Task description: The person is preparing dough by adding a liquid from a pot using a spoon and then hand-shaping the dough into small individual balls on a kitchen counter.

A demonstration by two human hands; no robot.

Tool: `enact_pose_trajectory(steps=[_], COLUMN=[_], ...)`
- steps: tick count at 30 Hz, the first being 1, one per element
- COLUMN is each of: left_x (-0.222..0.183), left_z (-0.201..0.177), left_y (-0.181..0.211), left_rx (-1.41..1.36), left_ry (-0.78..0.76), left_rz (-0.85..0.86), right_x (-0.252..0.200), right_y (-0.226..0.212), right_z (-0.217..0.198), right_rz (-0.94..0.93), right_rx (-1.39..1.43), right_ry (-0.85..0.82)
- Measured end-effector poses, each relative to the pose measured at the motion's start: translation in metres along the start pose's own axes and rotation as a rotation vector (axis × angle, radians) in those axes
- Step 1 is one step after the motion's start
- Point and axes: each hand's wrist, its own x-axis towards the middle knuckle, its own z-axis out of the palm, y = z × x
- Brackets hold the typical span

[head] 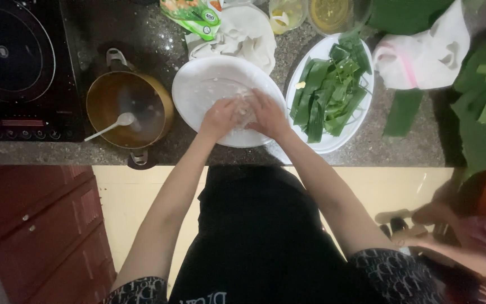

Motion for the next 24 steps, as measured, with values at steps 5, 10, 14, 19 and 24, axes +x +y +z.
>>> enact_pose_trajectory(steps=[5,10,14,19,24], left_x=[-0.004,0.001,-0.003,-0.017,-0.011], left_z=[-0.045,0.017,0.048,0.07,0.086], left_y=[0.044,0.015,0.001,-0.006,-0.04], left_rx=[0.22,0.165,0.002,0.077,-0.02], left_ry=[-0.235,-0.15,0.146,0.305,0.124], left_rz=[0.057,0.056,0.19,0.172,0.01], right_x=[0.01,0.006,0.003,-0.005,-0.005], right_y=[-0.006,0.018,0.019,0.029,-0.012], right_z=[0.008,0.055,0.066,0.109,0.043], right_rz=[0.017,-0.065,-0.193,-0.212,0.167], right_rx=[0.082,0.121,0.121,0.162,0.477], right_ry=[-0.053,0.133,0.391,0.543,0.263])
